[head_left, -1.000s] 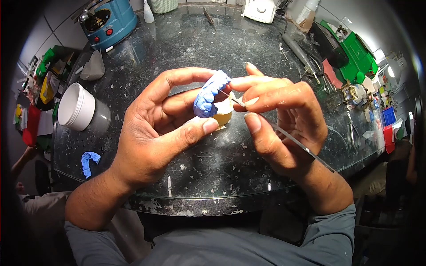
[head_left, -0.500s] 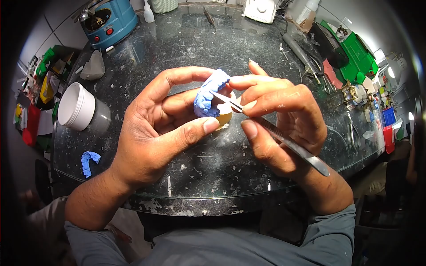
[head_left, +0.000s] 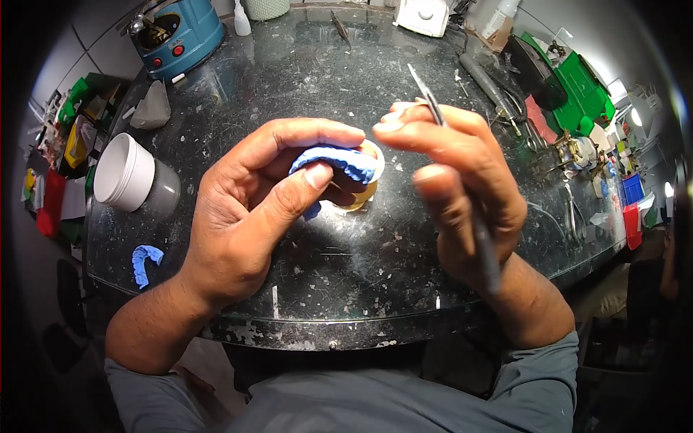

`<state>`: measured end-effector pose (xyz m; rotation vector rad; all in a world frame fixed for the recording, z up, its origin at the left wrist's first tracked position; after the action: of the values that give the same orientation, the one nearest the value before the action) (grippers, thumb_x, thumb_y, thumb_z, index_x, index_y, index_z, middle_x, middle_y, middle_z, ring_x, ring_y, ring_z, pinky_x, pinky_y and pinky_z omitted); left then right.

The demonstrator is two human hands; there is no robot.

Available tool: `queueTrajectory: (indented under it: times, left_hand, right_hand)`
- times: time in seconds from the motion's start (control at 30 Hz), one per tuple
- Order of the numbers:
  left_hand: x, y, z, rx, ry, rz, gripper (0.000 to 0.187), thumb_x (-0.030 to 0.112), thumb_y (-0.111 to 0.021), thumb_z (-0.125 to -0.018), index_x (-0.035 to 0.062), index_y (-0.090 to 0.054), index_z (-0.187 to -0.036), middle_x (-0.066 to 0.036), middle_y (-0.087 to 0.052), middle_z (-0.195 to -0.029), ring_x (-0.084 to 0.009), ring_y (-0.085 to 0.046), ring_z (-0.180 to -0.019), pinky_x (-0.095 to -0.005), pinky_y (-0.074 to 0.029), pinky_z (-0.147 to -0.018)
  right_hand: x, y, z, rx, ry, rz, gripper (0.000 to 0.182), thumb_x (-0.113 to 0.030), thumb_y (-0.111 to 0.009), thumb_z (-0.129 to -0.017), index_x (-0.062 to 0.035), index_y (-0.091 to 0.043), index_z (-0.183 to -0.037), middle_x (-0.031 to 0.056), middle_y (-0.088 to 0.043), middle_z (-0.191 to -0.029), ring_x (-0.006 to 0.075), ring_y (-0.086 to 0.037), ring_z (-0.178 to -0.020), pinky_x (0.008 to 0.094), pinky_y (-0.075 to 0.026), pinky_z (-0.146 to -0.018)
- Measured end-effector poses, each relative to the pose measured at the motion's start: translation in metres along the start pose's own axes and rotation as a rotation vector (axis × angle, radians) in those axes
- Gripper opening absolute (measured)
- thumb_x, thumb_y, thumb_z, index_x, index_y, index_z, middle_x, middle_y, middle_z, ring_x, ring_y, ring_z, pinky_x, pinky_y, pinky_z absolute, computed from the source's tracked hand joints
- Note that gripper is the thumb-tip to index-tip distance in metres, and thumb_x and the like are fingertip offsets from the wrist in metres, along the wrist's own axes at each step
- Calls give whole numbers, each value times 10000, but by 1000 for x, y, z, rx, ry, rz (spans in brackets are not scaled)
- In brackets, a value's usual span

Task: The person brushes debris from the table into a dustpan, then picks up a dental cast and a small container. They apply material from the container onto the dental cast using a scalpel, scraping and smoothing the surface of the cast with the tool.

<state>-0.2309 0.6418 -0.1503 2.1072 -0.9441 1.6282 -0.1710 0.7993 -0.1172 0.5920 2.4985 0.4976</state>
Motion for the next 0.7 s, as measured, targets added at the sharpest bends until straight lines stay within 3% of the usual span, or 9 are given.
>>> queueTrajectory:
  times: [0.17,0.33,0.7]
  left_hand:
    - [-2,1,1,-9,8,7,404,84,-527,-949,-56,-415,-1311,-165,-637,-1114,-197,-633,-1045,-308,-507,-912]
    - [0,-1,1,-36,19,18,435,72,-527,-947,-54,-378,-1336,-156,-629,-1132,-172,-629,-1049,-285,-499,-916]
    - [-1,-2,2,-22,81,102,439,66,-530,-938,-62,-376,-1329,-166,-629,-1130,-169,-625,-1059,-298,-484,-946]
  right_hand:
    - [-5,-7,-1,-77,5,78,416,-105,-797,-732,10,-647,-1103,132,-669,-1081,272,-593,-1047,421,-478,-945]
    - [-4,-6,-3,-72,-55,94,397,-69,-802,-701,-18,-680,-1075,119,-674,-1059,263,-600,-1045,424,-475,-965]
    - [-4,-4,-3,-109,27,97,369,-65,-832,-662,-54,-710,-1010,121,-646,-1070,260,-608,-1048,454,-454,-989]
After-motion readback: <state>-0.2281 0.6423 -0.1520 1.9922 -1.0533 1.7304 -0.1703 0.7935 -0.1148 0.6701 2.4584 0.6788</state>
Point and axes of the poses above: each hand's wrist, its own z-axis away from the middle knuckle, its own y-axis out of the back of the hand, x = y × z, the point moved 6 cm from there along -z, towards the middle knuckle
